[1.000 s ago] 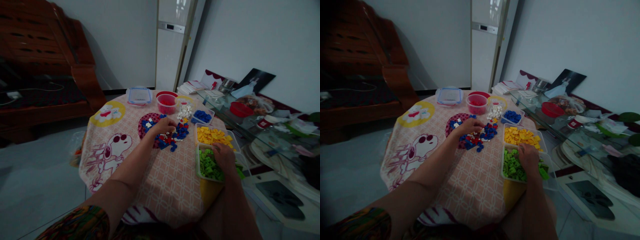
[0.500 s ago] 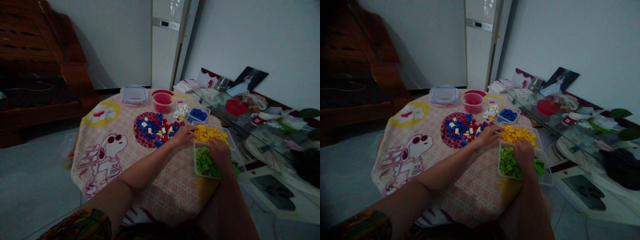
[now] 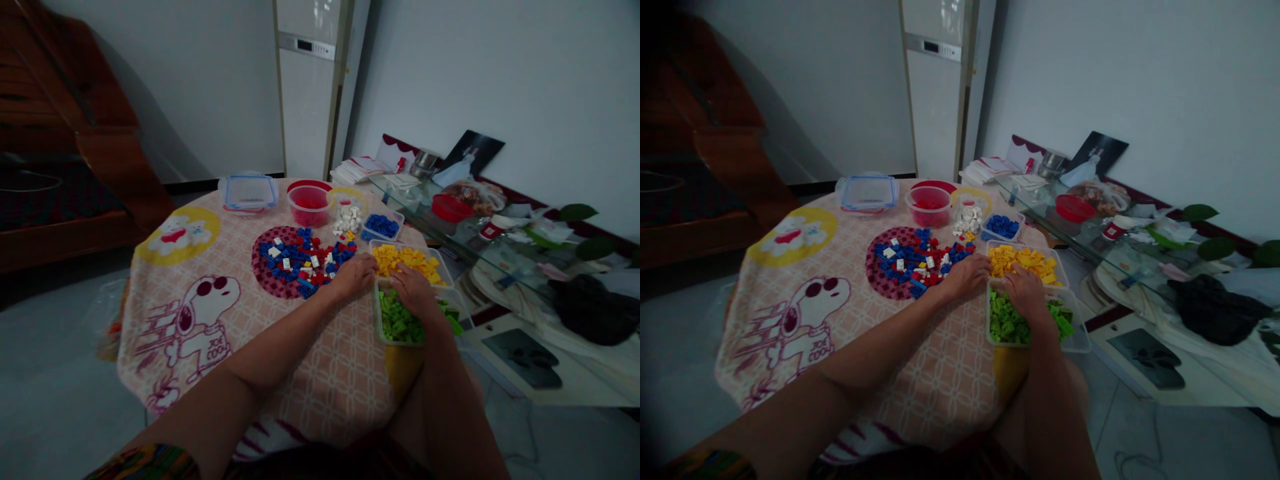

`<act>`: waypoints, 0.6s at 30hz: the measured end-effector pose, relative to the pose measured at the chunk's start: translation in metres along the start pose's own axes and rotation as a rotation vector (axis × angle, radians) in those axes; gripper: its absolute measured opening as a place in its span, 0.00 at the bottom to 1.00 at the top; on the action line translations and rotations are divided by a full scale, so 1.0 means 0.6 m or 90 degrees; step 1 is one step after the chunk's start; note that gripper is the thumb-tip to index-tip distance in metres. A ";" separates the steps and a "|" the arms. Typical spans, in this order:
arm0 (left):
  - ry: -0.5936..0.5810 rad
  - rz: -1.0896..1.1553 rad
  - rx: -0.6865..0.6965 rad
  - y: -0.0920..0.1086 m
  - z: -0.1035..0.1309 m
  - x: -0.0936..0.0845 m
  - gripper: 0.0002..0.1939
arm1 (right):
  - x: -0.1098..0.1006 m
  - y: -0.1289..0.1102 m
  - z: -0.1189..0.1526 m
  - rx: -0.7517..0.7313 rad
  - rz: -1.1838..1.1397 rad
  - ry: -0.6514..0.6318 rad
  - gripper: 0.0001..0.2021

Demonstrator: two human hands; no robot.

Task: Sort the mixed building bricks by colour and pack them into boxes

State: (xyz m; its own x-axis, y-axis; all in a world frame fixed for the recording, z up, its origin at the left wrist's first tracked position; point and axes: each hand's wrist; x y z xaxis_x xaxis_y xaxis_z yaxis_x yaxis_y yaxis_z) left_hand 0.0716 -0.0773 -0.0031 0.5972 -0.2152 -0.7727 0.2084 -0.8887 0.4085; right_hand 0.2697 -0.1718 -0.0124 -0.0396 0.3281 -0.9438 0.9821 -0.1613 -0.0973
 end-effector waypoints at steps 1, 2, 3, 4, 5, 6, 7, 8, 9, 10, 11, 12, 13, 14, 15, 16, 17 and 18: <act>0.002 0.005 0.001 -0.002 0.001 0.000 0.15 | 0.001 0.005 0.001 0.002 0.004 0.003 0.19; 0.004 0.010 0.003 -0.003 0.002 0.001 0.15 | 0.003 0.009 0.001 0.002 0.004 0.009 0.18; 0.005 0.016 0.005 -0.005 0.003 0.001 0.15 | 0.004 0.012 0.001 0.000 0.000 0.017 0.18; 0.008 0.020 0.005 -0.005 0.004 0.001 0.14 | 0.005 0.015 0.001 -0.003 -0.006 0.026 0.18; 0.010 0.023 0.004 -0.006 0.006 0.002 0.15 | 0.006 0.017 0.001 -0.006 -0.016 0.034 0.17; 0.011 0.025 0.003 -0.005 0.008 0.003 0.15 | 0.007 0.020 0.001 -0.009 -0.031 0.042 0.18; 0.012 0.026 0.004 -0.005 0.010 0.004 0.15 | 0.008 0.023 0.001 -0.011 -0.050 0.051 0.18; 0.013 0.026 0.006 -0.004 0.012 0.005 0.16 | 0.010 0.026 0.002 -0.012 -0.072 0.062 0.18; 0.013 0.025 0.010 -0.004 0.014 0.006 0.16 | 0.012 0.029 0.002 -0.014 -0.093 0.074 0.19; 0.012 0.025 0.018 -0.004 0.015 0.007 0.17 | 0.013 0.032 0.003 -0.015 -0.112 0.083 0.19; 0.006 0.025 0.028 -0.005 0.016 0.007 0.17 | 0.015 0.034 0.004 -0.016 -0.125 0.089 0.20; -0.001 0.023 0.036 -0.008 0.016 0.005 0.18 | 0.016 0.035 0.005 -0.016 -0.130 0.089 0.20; -0.008 0.018 0.040 -0.013 0.016 0.000 0.18 | 0.018 0.036 0.006 -0.017 -0.130 0.085 0.20; -0.013 0.008 0.036 -0.020 0.016 -0.009 0.19 | 0.019 0.035 0.007 -0.019 -0.125 0.075 0.20; -0.014 -0.006 0.023 -0.029 0.017 -0.020 0.20 | 0.019 0.034 0.007 -0.023 -0.117 0.063 0.20; -0.008 -0.027 -0.002 -0.041 0.019 -0.036 0.20 | 0.020 0.032 0.008 -0.030 -0.110 0.051 0.19; 0.004 -0.048 -0.035 -0.054 0.022 -0.055 0.20 | 0.020 0.029 0.008 -0.037 -0.103 0.038 0.19; 0.008 -0.065 -0.069 -0.068 0.026 -0.077 0.18 | 0.020 0.026 0.008 -0.043 -0.098 0.028 0.20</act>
Point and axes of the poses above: each hand's wrist, its own z-axis away from the middle knuckle, its own x-axis out of the palm, y = z × x, and after that the axes turned 12 degrees about x, right-handed
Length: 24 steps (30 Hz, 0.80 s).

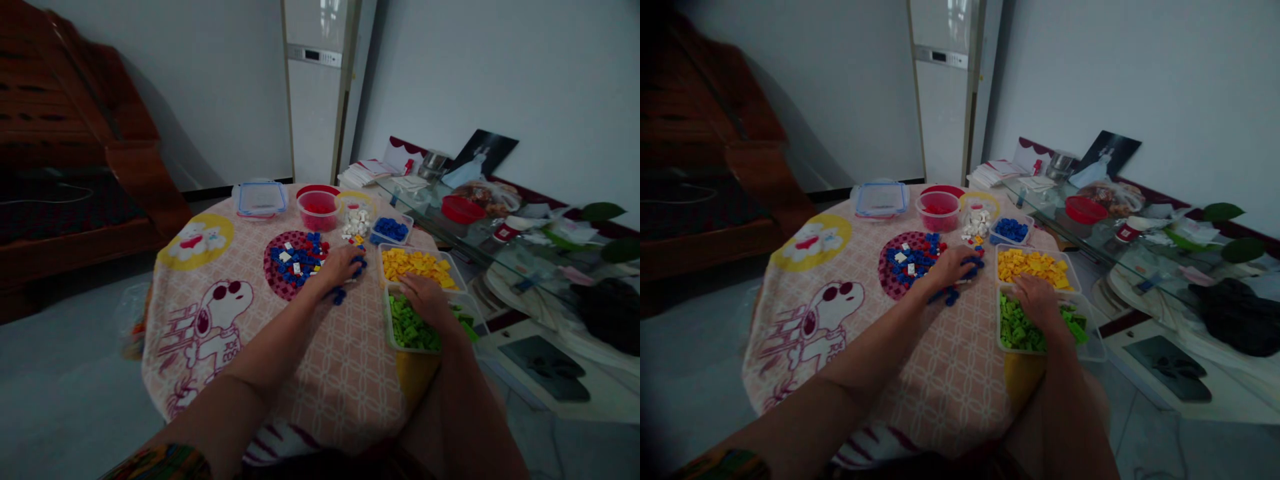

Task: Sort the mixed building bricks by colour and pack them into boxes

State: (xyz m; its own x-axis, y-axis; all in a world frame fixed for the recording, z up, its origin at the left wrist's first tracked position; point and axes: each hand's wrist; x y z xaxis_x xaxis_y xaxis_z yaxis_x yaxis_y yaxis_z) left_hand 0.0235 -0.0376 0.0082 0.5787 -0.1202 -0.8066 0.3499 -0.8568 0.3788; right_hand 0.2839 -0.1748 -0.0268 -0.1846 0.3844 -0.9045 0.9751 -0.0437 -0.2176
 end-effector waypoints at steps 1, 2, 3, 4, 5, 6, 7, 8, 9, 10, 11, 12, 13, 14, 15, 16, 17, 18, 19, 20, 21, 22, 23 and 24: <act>0.001 -0.018 -0.041 -0.017 0.004 -0.022 0.17 | 0.001 -0.003 0.000 -0.001 0.003 -0.008 0.20; -0.004 -0.043 -0.094 -0.033 0.011 -0.044 0.15 | 0.001 -0.005 0.000 0.002 0.004 -0.014 0.20; -0.010 -0.073 -0.152 -0.048 0.018 -0.065 0.13 | 0.002 -0.007 -0.001 0.007 0.004 -0.017 0.20; -0.020 -0.100 -0.199 -0.060 0.027 -0.085 0.12 | 0.002 -0.008 -0.001 0.011 0.004 -0.018 0.20; -0.041 -0.122 -0.245 -0.069 0.036 -0.101 0.11 | 0.002 -0.009 0.000 0.015 0.004 -0.017 0.20; -0.080 -0.122 -0.268 -0.076 0.044 -0.113 0.11 | 0.002 -0.010 0.000 0.016 0.004 -0.014 0.20; -0.112 -0.123 -0.285 -0.079 0.050 -0.121 0.10 | 0.002 -0.011 0.001 0.016 0.004 -0.011 0.20; -0.142 -0.124 -0.297 -0.080 0.055 -0.125 0.10 | 0.001 -0.011 0.001 0.014 0.004 -0.006 0.20; -0.164 -0.126 -0.303 -0.078 0.058 -0.124 0.09 | 0.001 -0.011 0.002 0.013 0.003 -0.002 0.20; -0.177 -0.133 -0.306 -0.075 0.058 -0.121 0.09 | 0.001 -0.012 0.003 0.013 0.002 0.001 0.20; -0.185 -0.140 -0.305 -0.071 0.057 -0.116 0.08 | 0.000 -0.012 0.004 0.012 0.000 0.004 0.20; -0.188 -0.147 -0.301 -0.065 0.055 -0.110 0.09 | 0.000 -0.012 0.005 0.012 -0.002 0.005 0.20; -0.189 -0.154 -0.296 -0.059 0.051 -0.104 0.09 | 0.000 -0.012 0.005 0.011 -0.004 0.007 0.20; -0.191 -0.160 -0.291 -0.053 0.048 -0.098 0.10 | 0.001 -0.011 0.006 0.011 -0.005 0.009 0.20; -0.195 -0.167 -0.287 -0.047 0.045 -0.094 0.10 | 0.001 -0.011 0.007 0.011 -0.005 0.012 0.20; -0.197 -0.178 -0.285 -0.041 0.043 -0.091 0.11 | 0.001 -0.010 0.007 0.010 -0.005 0.013 0.20; -0.197 -0.190 -0.284 -0.036 0.041 -0.089 0.11 | 0.002 -0.009 0.008 0.009 -0.005 0.015 0.20; -0.194 -0.202 -0.284 -0.031 0.040 -0.088 0.12 | 0.002 -0.008 0.008 0.008 -0.007 0.016 0.20; -0.190 -0.213 -0.284 -0.027 0.039 -0.087 0.13 | 0.002 -0.007 0.009 0.006 -0.009 0.016 0.20; -0.184 -0.220 -0.287 -0.024 0.039 -0.087 0.14 | 0.002 -0.006 0.009 0.005 -0.013 0.017 0.20; -0.179 -0.223 -0.293 -0.022 0.039 -0.087 0.14 | 0.003 -0.006 0.010 0.003 -0.017 0.018 0.20; -0.174 -0.223 -0.300 -0.022 0.040 -0.087 0.15 | 0.003 -0.005 0.011 0.003 -0.021 0.020 0.20; -0.170 -0.221 -0.307 -0.022 0.040 -0.086 0.15 | 0.004 -0.004 0.011 0.003 -0.022 0.023 0.20; -0.166 -0.217 -0.313 -0.025 0.041 -0.085 0.15 | 0.004 -0.004 0.012 0.004 -0.023 0.024 0.20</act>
Point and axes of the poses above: each hand's wrist, its own z-axis away from the middle knuckle, its own x-axis out of the palm, y = z × x, and after that the axes turned 12 degrees about x, right-handed
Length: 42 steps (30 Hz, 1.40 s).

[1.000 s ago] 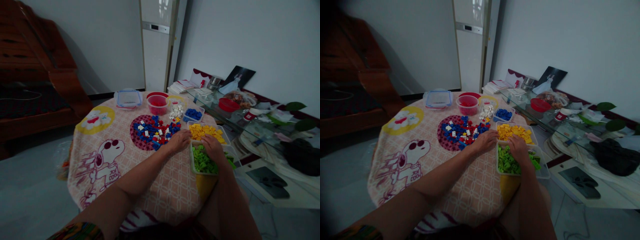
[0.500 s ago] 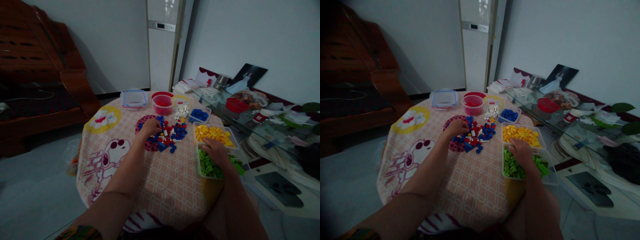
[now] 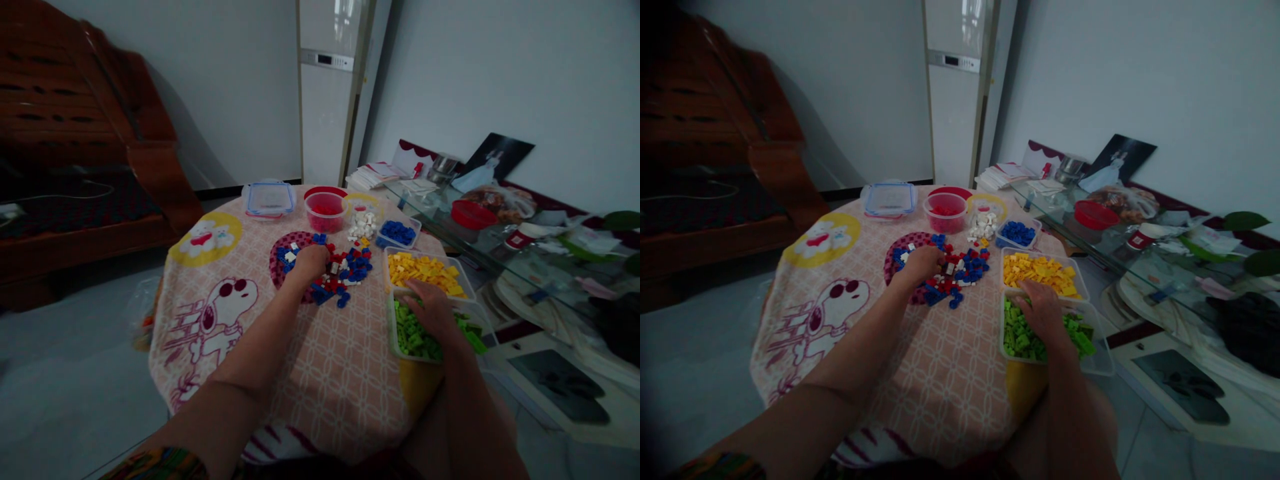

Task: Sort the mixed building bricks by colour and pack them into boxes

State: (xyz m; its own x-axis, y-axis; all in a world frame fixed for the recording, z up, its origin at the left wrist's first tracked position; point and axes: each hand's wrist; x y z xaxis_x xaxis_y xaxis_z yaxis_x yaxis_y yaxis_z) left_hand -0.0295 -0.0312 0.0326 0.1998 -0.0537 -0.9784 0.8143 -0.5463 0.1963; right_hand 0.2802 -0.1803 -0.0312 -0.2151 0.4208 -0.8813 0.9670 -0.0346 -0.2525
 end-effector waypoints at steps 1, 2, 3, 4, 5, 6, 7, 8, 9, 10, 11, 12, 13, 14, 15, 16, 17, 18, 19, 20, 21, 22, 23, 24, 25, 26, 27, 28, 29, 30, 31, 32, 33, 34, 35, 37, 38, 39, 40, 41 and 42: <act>0.004 0.008 -0.004 -0.003 -0.001 0.002 0.14 | 0.001 0.000 0.001 0.001 -0.001 0.001 0.20; 0.010 0.019 -0.004 -0.008 -0.003 0.004 0.13 | 0.001 0.000 0.001 0.002 -0.002 0.003 0.20; 0.016 0.035 -0.002 -0.014 -0.004 0.006 0.12 | 0.001 -0.001 0.001 0.003 -0.003 0.004 0.20; 0.027 0.057 0.001 -0.022 -0.006 0.008 0.11 | 0.001 -0.001 0.002 0.005 -0.005 0.007 0.20; 0.039 0.085 0.003 -0.030 -0.008 0.010 0.10 | 0.001 -0.002 0.002 0.006 -0.006 0.010 0.20; 0.054 0.119 0.005 -0.039 -0.010 0.011 0.10 | 0.001 -0.003 0.002 0.007 -0.007 0.012 0.20; 0.072 0.158 0.009 -0.047 -0.012 0.011 0.09 | 0.000 -0.004 0.001 0.007 -0.007 0.013 0.20; 0.088 0.201 0.013 -0.053 -0.013 0.012 0.08 | -0.001 -0.005 0.001 0.006 -0.008 0.013 0.20; 0.101 0.247 0.018 -0.057 -0.014 0.012 0.08 | -0.001 -0.005 0.001 0.004 -0.009 0.011 0.19; 0.112 0.295 0.025 -0.057 -0.015 0.012 0.08 | -0.002 -0.005 0.000 0.003 -0.010 0.009 0.19; 0.121 0.342 0.032 -0.054 -0.016 0.013 0.08 | -0.002 -0.006 0.000 0.004 -0.010 0.008 0.19; 0.130 0.386 0.036 -0.046 -0.018 0.015 0.08 | -0.001 -0.006 0.000 0.006 -0.009 0.007 0.19; 0.137 0.430 0.042 -0.035 -0.019 0.018 0.08 | -0.001 -0.006 0.000 0.010 -0.006 0.009 0.18; 0.149 0.470 0.048 -0.020 -0.021 0.021 0.08 | 0.000 -0.006 0.000 0.014 -0.003 0.010 0.18; 0.151 0.508 0.059 -0.002 -0.022 0.026 0.08 | 0.000 -0.006 0.000 0.016 0.000 0.011 0.18; 0.149 0.550 0.082 0.019 -0.024 0.032 0.08 | 0.001 -0.007 0.000 0.017 0.003 0.013 0.18; 0.148 0.589 0.104 0.041 -0.026 0.038 0.09 | 0.002 -0.007 0.001 0.017 0.005 0.014 0.19; 0.144 0.622 0.124 0.063 -0.027 0.045 0.08 | 0.002 -0.007 0.001 0.017 0.006 0.017 0.19; 0.144 0.645 0.145 0.085 -0.028 0.053 0.09 | 0.003 -0.007 0.001 0.016 0.005 0.019 0.19; 0.142 0.656 0.168 0.107 -0.029 0.061 0.10 | 0.003 -0.006 0.002 0.015 0.003 0.023 0.19; 0.139 0.655 0.195 0.126 -0.030 0.068 0.12 | 0.004 -0.005 0.002 0.015 0.000 0.028 0.20; 0.142 0.642 0.225 0.144 -0.030 0.075 0.14 | 0.006 -0.003 0.002 0.015 -0.005 0.033 0.21; 0.148 0.619 0.264 0.158 -0.031 0.082 0.15 | 0.007 -0.001 0.002 0.017 -0.009 0.038 0.21; 0.171 0.596 0.298 0.169 -0.031 0.087 0.16 | 0.009 0.002 0.002 0.018 -0.013 0.043 0.22; 0.190 0.572 0.334 0.176 -0.032 0.092 0.18 | 0.011 0.004 0.001 0.021 -0.016 0.049 0.22; 0.214 0.540 0.363 0.179 -0.033 0.095 0.18 | 0.014 0.007 0.001 0.023 -0.020 0.055 0.22; 0.239 0.500 0.380 0.177 -0.034 0.098 0.19 | 0.016 0.009 0.001 0.026 -0.023 0.061 0.22; 0.257 0.454 0.386 0.173 -0.036 0.099 0.20 | 0.018 0.011 0.001 0.028 -0.026 0.065 0.22; 0.270 0.402 0.377 0.164 -0.037 0.099 0.20 | 0.020 0.013 0.001 0.030 -0.028 0.069 0.21; 0.271 0.349 0.359 0.154 -0.039 0.098 0.20 | 0.021 0.013 0.002 0.033 -0.030 0.071 0.21; 0.258 0.299 0.336 0.142 -0.040 0.096 0.20 | 0.022 0.013 0.002 0.038 -0.032 0.071 0.21; 0.232 0.257 0.312 0.128 -0.042 0.093 0.18 | 0.023 0.012 0.002 0.043 -0.033 0.070 0.20; 0.197 0.221 0.292 0.114 -0.043 0.089 0.16 | 0.023 0.012 0.002 0.047 -0.035 0.068 0.20; 0.168 0.190 0.267 0.099 -0.044 0.085 0.14 | 0.023 0.011 0.002 0.050 -0.038 0.066 0.20; 0.152 0.165 0.239 0.085 -0.045 0.079 0.13 | 0.023 0.010 0.002 0.051 -0.041 0.066 0.20; 0.153 0.120 0.169 0.056 -0.045 0.068 0.13 | 0.023 0.009 0.002 0.050 -0.043 0.067 0.21; 0.154 0.103 0.140 0.042 -0.044 0.063 0.14 | 0.023 0.009 0.003 0.050 -0.043 0.069 0.21; 0.151 0.089 0.107 0.030 -0.043 0.058 0.14 | 0.023 0.008 0.003 0.049 -0.040 0.070 0.21; 0.153 0.078 0.071 0.020 -0.042 0.054 0.14 | 0.023 0.008 0.003 0.047 -0.038 0.071 0.21; 0.157 0.074 0.047 0.012 -0.041 0.051 0.14 | 0.023 0.007 0.004 0.047 -0.035 0.072 0.21; 0.164 0.075 0.032 0.008 -0.040 0.049 0.14 | 0.023 0.007 0.004 0.047 -0.032 0.074 0.21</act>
Point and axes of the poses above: each hand's wrist, its own z-axis away from the middle knuckle, its own x-axis out of the palm, y = z × x, and after that the axes turned 12 degrees about x, right-handed
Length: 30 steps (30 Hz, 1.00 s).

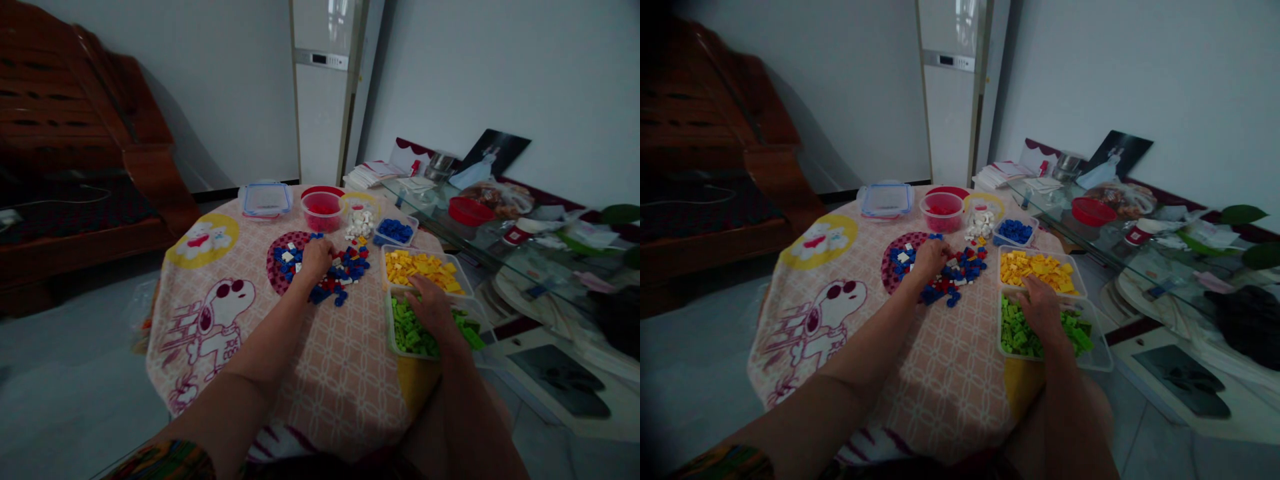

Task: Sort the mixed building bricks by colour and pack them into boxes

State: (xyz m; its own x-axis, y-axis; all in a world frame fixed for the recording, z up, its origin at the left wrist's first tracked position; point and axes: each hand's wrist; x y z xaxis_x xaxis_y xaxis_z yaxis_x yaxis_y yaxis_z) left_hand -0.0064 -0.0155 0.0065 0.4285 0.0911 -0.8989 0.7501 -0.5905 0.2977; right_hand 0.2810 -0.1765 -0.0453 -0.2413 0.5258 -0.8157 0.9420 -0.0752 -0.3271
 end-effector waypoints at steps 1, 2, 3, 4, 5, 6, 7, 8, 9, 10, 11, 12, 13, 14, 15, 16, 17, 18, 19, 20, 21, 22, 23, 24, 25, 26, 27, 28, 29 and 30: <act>0.007 0.006 -0.003 0.000 0.000 -0.001 0.14 | 0.000 0.000 0.000 0.000 0.003 0.002 0.20; 0.011 0.017 0.008 0.003 -0.001 0.000 0.14 | 0.000 -0.001 0.000 0.001 0.005 0.003 0.20; 0.011 0.030 0.027 0.009 -0.002 0.002 0.14 | -0.001 -0.001 -0.001 0.000 0.008 0.002 0.20; 0.006 0.039 0.051 0.016 -0.004 0.004 0.14 | -0.001 -0.001 -0.001 0.000 0.011 -0.002 0.20; -0.004 0.039 0.073 0.026 -0.006 0.008 0.14 | -0.002 -0.001 -0.002 -0.001 0.013 -0.008 0.20; -0.018 0.030 0.089 0.035 -0.008 0.011 0.14 | -0.003 -0.001 -0.003 -0.001 0.015 -0.014 0.20; -0.032 0.012 0.093 0.044 -0.010 0.014 0.13 | -0.004 -0.001 -0.003 -0.002 0.016 -0.018 0.20; -0.043 -0.008 0.088 0.052 -0.012 0.016 0.13 | -0.005 -0.001 -0.003 -0.002 0.015 -0.021 0.20; -0.050 -0.029 0.075 0.058 -0.013 0.019 0.14 | -0.006 -0.001 -0.003 -0.001 0.015 -0.023 0.20; -0.050 -0.047 0.058 0.062 -0.014 0.021 0.15 | -0.007 -0.002 -0.003 -0.001 0.015 -0.024 0.20; -0.046 -0.062 0.043 0.065 -0.015 0.023 0.16 | -0.008 -0.002 -0.003 0.000 0.016 -0.025 0.21; -0.040 -0.072 0.034 0.067 -0.015 0.025 0.16 | -0.009 -0.002 -0.002 0.001 0.018 -0.026 0.21; -0.036 -0.078 0.029 0.069 -0.015 0.027 0.15 | -0.009 -0.002 -0.002 0.001 0.019 -0.027 0.20; -0.037 -0.079 0.029 0.070 -0.014 0.028 0.14 | -0.010 -0.002 -0.002 0.001 0.021 -0.029 0.20; -0.043 -0.075 0.031 0.071 -0.013 0.029 0.14 | -0.009 -0.002 -0.002 0.000 0.022 -0.029 0.20; -0.053 -0.069 0.035 0.072 -0.012 0.029 0.15 | -0.009 -0.001 -0.002 -0.001 0.022 -0.030 0.20; -0.062 -0.063 0.039 0.073 -0.011 0.029 0.16 | -0.008 0.000 -0.002 -0.002 0.022 -0.031 0.20; -0.071 -0.059 0.043 0.074 -0.010 0.028 0.17 | -0.008 0.000 -0.002 -0.002 0.021 -0.032 0.20; -0.079 -0.059 0.044 0.076 -0.009 0.027 0.18 | -0.007 0.000 -0.002 0.000 0.021 -0.032 0.20; -0.086 -0.061 0.043 0.077 -0.009 0.025 0.19 | -0.006 0.000 -0.002 0.001 0.021 -0.032 0.20; -0.090 -0.063 0.040 0.078 -0.008 0.024 0.19 | -0.006 0.000 -0.002 0.001 0.020 -0.031 0.20; -0.092 -0.062 0.039 0.079 -0.008 0.023 0.19 | -0.005 0.000 -0.002 0.000 0.018 -0.029 0.20; -0.093 -0.059 0.038 0.079 -0.009 0.022 0.19 | -0.005 0.000 -0.002 -0.001 0.015 -0.027 0.20; -0.092 -0.056 0.039 0.080 -0.010 0.022 0.19 | -0.005 0.000 -0.002 -0.002 0.012 -0.025 0.20; -0.089 -0.053 0.039 0.080 -0.011 0.023 0.19 | -0.005 -0.001 -0.002 -0.002 0.008 -0.024 0.20; -0.089 -0.051 0.038 0.080 -0.012 0.024 0.19 | -0.005 -0.001 -0.002 -0.002 0.006 -0.024 0.20; -0.091 -0.052 0.035 0.080 -0.013 0.025 0.18 | -0.006 -0.001 -0.003 -0.001 0.004 -0.025 0.20; -0.094 -0.052 0.031 0.080 -0.014 0.026 0.17 | -0.006 -0.001 -0.003 -0.001 0.004 -0.028 0.20; -0.097 -0.053 0.028 0.080 -0.015 0.027 0.16 | -0.007 -0.001 -0.004 -0.002 0.004 -0.030 0.20; -0.100 -0.051 0.026 0.081 -0.016 0.028 0.15 | -0.007 -0.002 -0.004 -0.002 0.006 -0.032 0.20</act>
State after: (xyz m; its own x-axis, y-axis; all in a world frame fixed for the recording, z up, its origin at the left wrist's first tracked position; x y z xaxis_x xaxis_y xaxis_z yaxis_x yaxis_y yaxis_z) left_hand 0.0421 -0.0347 0.0087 0.2822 0.0148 -0.9592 0.7562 -0.6188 0.2130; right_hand 0.2815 -0.1767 -0.0403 -0.2436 0.4821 -0.8416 0.9451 -0.0769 -0.3176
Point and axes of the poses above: each hand's wrist, its own z-axis away from the middle knuckle, its own x-axis out of the palm, y = z × x, and after that the axes turned 12 degrees about x, right-handed
